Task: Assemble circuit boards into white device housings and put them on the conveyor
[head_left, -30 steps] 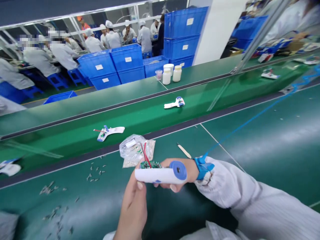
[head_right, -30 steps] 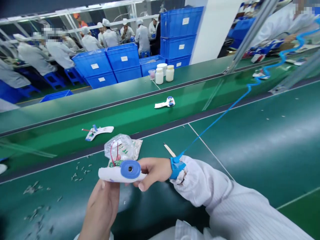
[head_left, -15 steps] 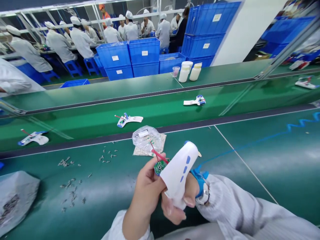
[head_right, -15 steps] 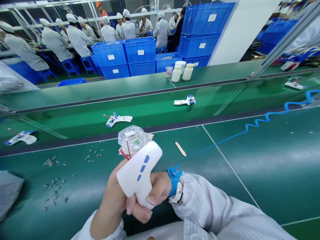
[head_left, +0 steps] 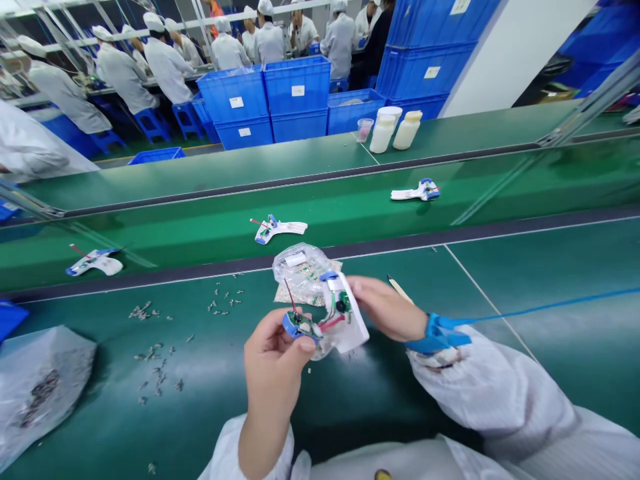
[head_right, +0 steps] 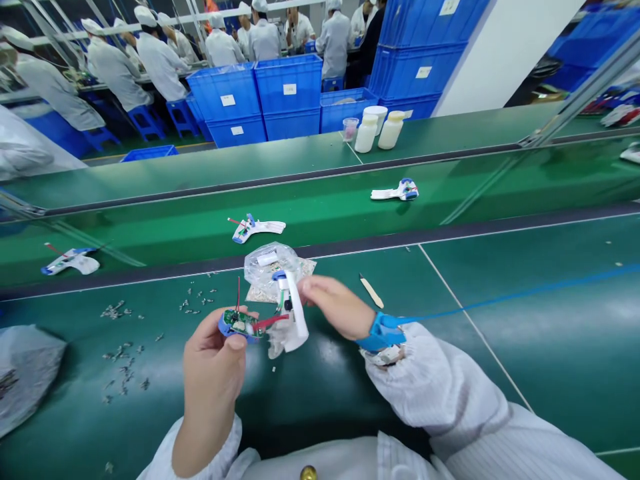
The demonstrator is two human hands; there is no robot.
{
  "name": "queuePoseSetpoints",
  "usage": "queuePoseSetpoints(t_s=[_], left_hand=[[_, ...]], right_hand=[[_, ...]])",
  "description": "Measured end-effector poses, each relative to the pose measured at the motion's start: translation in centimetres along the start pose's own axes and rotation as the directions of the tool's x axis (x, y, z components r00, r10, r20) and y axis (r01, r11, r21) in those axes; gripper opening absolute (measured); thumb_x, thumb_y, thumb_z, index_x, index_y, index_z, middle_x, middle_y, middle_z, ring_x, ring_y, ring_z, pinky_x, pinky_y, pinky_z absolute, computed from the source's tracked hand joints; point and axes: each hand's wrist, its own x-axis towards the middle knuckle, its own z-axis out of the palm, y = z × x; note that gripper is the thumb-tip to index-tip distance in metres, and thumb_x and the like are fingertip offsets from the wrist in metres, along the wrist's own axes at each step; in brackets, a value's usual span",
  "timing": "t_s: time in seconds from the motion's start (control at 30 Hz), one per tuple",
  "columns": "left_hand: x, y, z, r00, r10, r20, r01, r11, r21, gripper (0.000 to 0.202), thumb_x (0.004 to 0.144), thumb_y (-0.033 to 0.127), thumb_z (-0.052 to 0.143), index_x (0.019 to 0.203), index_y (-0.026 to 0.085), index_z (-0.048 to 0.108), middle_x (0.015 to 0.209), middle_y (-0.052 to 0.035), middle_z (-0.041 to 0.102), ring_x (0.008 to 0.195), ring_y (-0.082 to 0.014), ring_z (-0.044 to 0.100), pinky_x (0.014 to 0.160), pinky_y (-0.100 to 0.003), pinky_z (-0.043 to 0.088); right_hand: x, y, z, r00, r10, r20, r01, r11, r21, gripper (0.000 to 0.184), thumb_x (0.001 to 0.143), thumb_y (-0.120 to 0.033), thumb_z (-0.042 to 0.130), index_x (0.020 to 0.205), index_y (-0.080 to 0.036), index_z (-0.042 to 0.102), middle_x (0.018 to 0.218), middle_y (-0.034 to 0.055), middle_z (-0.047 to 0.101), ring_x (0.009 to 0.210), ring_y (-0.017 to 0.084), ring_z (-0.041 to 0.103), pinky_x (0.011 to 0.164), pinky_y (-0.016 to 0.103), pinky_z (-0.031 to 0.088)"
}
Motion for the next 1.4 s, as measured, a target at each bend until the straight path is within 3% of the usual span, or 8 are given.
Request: queuePoseSetpoints(t_s=[0.07, 0.2, 0.47, 0.7, 0.9, 1.03, 1.2, 1.4], left_hand=[[-0.3, 0.3, 0.1, 0.999, 0.044, 0.013, -0.045, 0.996, 0.082, 0.025, 0.053, 0.028, 0.083, 0.075, 0.021, 0.072, 0.061, 0.0018, 0.066, 0.053, -0.0102, 0.057, 0.047, -0.016, 0.046], [-0.8, 0.8, 0.0, 0.981, 0.167, 0.103, -0.192, 0.926, 0.326, 0.021, 0.056, 0.027, 0.081, 0.073, 0.023, 0.07, 0.058, 0.0046, 0.064, 0.051, -0.0088, 0.055, 0.048, -0.015, 0.046], [-1.1, 1.4, -0.9, 0.954, 0.232, 0.19, -0.299, 0.677, 0.672, 0.018, 0.058, 0.02, 0.076, 0.074, 0.023, 0.068, 0.058, 0.0044, 0.064, 0.053, -0.0114, 0.058, 0.051, -0.018, 0.046], [-0.9, 1.5, 0.6, 0.996, 0.014, 0.09, -0.052, 0.9, 0.432, 0.01, 0.063, 0.02, 0.073, 0.068, 0.02, 0.065, 0.056, 0.0041, 0.061, 0.05, -0.0092, 0.054, 0.047, -0.015, 0.043], [-0.8, 1.4, 0.5, 0.999, -0.011, 0.031, -0.002, 0.918, 0.397, 0.011, 0.065, 0.023, 0.074, 0.07, 0.019, 0.065, 0.055, 0.0038, 0.06, 0.051, -0.0086, 0.052, 0.048, -0.015, 0.043], [-0.7, 1.0, 0.3, 0.999, -0.035, -0.002, 0.034, 0.956, 0.292, 0.016, 0.063, 0.027, 0.077, 0.067, 0.018, 0.064, 0.051, 0.0053, 0.055, 0.044, -0.0062, 0.045, 0.042, -0.014, 0.038], [-0.3, 0.3, 0.2, 0.99, -0.142, -0.013, 0.143, 0.99, 0.019, 0.027, 0.059, 0.037, 0.08, 0.066, 0.016, 0.064, 0.05, 0.0046, 0.055, 0.044, -0.0058, 0.046, 0.042, -0.015, 0.038], [-0.2, 0.5, 0.9, 0.976, -0.218, -0.01, 0.217, 0.973, -0.074, 0.036, 0.06, 0.05, 0.076, 0.07, 0.016, 0.066, 0.055, 0.0014, 0.061, 0.043, -0.009, 0.055, 0.041, -0.018, 0.044]], right_hand=[[0.1, -1.5, -0.2, 0.987, -0.076, -0.139, 0.069, 0.996, -0.05, 0.029, 0.083, -0.045, 0.051, 0.077, -0.017, 0.058, 0.079, 0.003, 0.059, 0.077, 0.013, 0.054, 0.075, 0.028, 0.044], [-0.6, -4.9, 1.6, 0.965, -0.259, 0.03, 0.258, 0.936, -0.239, 0.008, 0.076, -0.022, 0.061, 0.077, -0.015, 0.065, 0.076, 0.0029, 0.061, 0.073, 0.012, 0.055, 0.07, 0.024, 0.043], [-0.5, -5.2, 2.7, 0.97, -0.206, 0.131, 0.233, 0.941, -0.245, 0.01, 0.074, -0.014, 0.058, 0.064, -0.014, 0.059, 0.061, -0.0021, 0.051, 0.061, 0.008, 0.047, 0.058, 0.019, 0.038], [0.5, -5.3, 2.6, 0.976, -0.12, 0.181, 0.144, 0.981, -0.127, 0.016, 0.078, -0.017, 0.053, 0.062, -0.014, 0.053, 0.061, -0.0029, 0.048, 0.058, 0.007, 0.043, 0.055, 0.019, 0.035], [0.5, -5.7, 3.2, 0.967, -0.217, 0.134, 0.248, 0.922, -0.298, 0.017, 0.079, -0.012, 0.05, 0.062, -0.015, 0.05, 0.064, -0.0027, 0.048, 0.06, 0.007, 0.044, 0.058, 0.02, 0.035], [0.8, -5.8, 2.7, 0.93, -0.367, -0.007, 0.342, 0.872, -0.35, 0.018, 0.083, -0.013, 0.046, 0.065, -0.015, 0.049, 0.064, -0.0018, 0.05, 0.063, 0.009, 0.046, 0.062, 0.021, 0.036], [1.8, -5.1, 1.3, 0.923, -0.333, -0.195, 0.221, 0.871, -0.438, 0.014, 0.084, -0.017, 0.047, 0.089, -0.016, 0.06, 0.09, 0.0046, 0.062, 0.086, 0.014, 0.057, 0.077, 0.028, 0.043], [0.8, -4.5, 1.3, 0.936, -0.246, 0.251, 0.295, 0.938, -0.18, 0.02, 0.087, -0.021, 0.047, 0.091, -0.014, 0.065, 0.104, 0.0095, 0.064, 0.101, 0.016, 0.057, 0.089, 0.032, 0.044]])
